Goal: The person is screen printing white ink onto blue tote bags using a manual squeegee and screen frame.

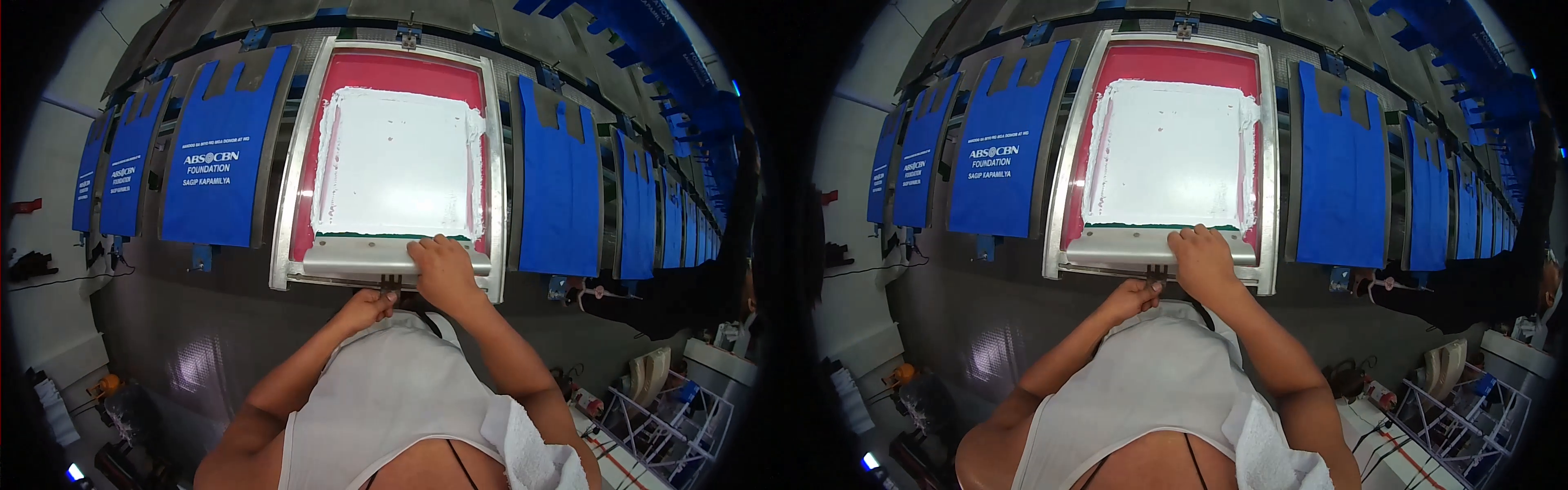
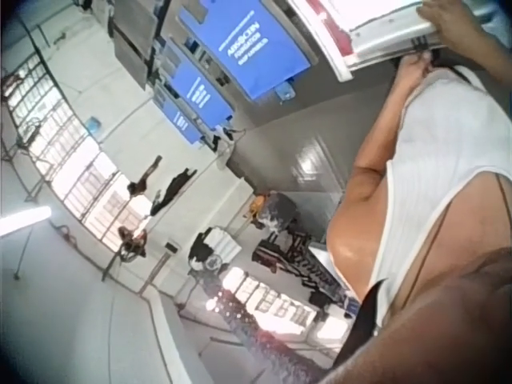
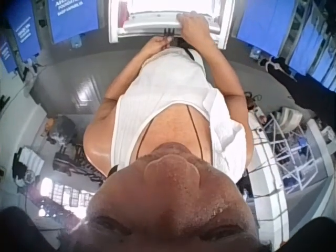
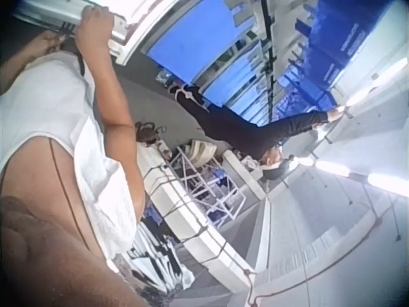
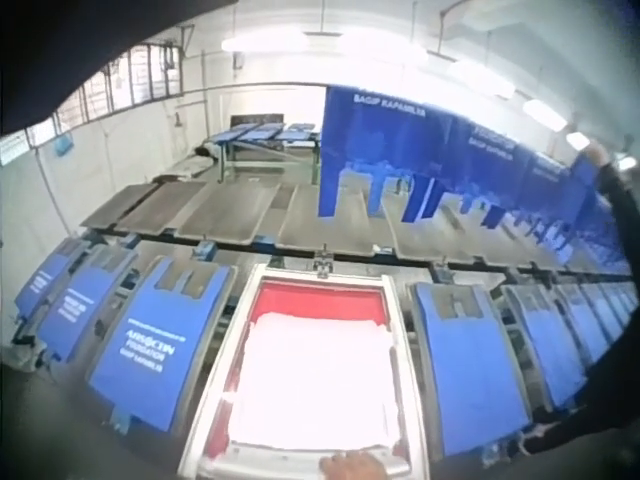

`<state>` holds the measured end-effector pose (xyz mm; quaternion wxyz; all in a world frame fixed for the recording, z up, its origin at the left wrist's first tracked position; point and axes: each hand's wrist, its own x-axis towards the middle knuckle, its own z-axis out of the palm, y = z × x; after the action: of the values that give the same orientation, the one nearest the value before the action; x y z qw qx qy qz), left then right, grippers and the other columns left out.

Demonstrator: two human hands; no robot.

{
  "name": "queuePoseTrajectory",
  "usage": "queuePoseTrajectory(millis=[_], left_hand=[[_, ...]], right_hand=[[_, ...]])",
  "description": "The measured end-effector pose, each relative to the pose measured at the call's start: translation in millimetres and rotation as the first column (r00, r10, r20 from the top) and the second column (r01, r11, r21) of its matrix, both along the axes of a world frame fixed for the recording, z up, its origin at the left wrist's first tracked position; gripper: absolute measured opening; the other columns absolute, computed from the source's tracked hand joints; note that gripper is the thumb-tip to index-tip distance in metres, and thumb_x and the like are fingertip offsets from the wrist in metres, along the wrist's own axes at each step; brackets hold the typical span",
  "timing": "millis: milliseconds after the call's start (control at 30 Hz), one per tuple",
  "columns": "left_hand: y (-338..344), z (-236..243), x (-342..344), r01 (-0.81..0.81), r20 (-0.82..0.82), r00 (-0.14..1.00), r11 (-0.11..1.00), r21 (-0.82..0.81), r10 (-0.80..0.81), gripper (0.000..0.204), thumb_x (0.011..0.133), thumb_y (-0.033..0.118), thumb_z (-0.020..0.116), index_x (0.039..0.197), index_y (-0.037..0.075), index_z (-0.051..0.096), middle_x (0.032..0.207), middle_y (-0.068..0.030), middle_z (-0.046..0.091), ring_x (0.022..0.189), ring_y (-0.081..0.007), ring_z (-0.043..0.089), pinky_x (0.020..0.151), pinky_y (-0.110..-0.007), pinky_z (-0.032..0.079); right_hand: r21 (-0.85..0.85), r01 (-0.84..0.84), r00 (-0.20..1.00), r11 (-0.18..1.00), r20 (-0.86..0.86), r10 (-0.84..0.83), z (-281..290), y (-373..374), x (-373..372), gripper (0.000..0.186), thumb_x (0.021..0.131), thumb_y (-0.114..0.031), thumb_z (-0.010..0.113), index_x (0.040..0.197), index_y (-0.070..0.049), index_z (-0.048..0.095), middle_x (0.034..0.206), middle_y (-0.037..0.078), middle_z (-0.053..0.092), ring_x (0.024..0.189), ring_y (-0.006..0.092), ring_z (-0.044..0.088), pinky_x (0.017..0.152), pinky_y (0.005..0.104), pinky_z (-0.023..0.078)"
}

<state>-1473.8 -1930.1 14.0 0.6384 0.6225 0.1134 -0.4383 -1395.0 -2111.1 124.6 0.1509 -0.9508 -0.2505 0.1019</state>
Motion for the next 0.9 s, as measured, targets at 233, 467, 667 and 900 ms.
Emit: queuePoseTrajectory(millis=[233,467,667,900], left_hand=[[-16,-20,1,0.089,-0.080,0.995,0.926,0.368,-0.064,0.054,0.089,0.051,0.053,0.064,0.004,0.062,0.057,-0.0047,0.054,0.055,-0.0151,0.052,0.055,-0.030,0.041],[25,37,31,-0.070,0.410,0.847,0.693,0.718,-0.339,0.041,0.089,0.039,0.055,0.073,0.002,0.064,0.073,-0.0186,0.063,0.067,-0.0252,0.060,0.062,-0.040,0.045],[127,15,129,-0.665,0.751,0.658,0.516,0.540,0.062,0.035,0.095,0.029,0.047,0.110,0.001,0.060,0.100,-0.0199,0.065,0.096,-0.0273,0.063,0.081,-0.038,0.046],[86,27,88,-0.706,0.742,0.610,0.617,0.348,0.279,0.047,0.097,0.031,0.047,0.130,-0.002,0.047,0.114,-0.0227,0.061,0.111,-0.0288,0.058,0.093,-0.033,0.044]], right_hand=[[-0.043,0.089,0.996,0.995,0.010,-0.089,-13,-104,46,0.034,0.064,-0.012,0.073,0.097,-0.007,0.064,0.093,0.011,0.063,0.091,0.0270,0.058,0.076,0.0351,0.045],[0.563,0.410,0.903,0.717,-0.359,-0.235,-81,-136,75,0.036,0.062,-0.014,0.081,0.094,-0.005,0.069,0.086,0.008,0.065,0.083,0.0189,0.061,0.076,0.0305,0.049],[0.532,0.720,0.682,0.446,-0.661,-0.313,-94,-124,90,0.025,0.068,-0.012,0.077,0.088,0.000,0.069,0.079,0.002,0.061,0.069,0.0098,0.054,0.065,0.0246,0.044],[0.580,0.723,0.690,0.375,-0.631,-0.355,-43,-172,70,0.033,0.064,-0.008,0.077,0.094,-0.002,0.067,0.086,0.003,0.064,0.080,0.0135,0.058,0.074,0.0281,0.047]])
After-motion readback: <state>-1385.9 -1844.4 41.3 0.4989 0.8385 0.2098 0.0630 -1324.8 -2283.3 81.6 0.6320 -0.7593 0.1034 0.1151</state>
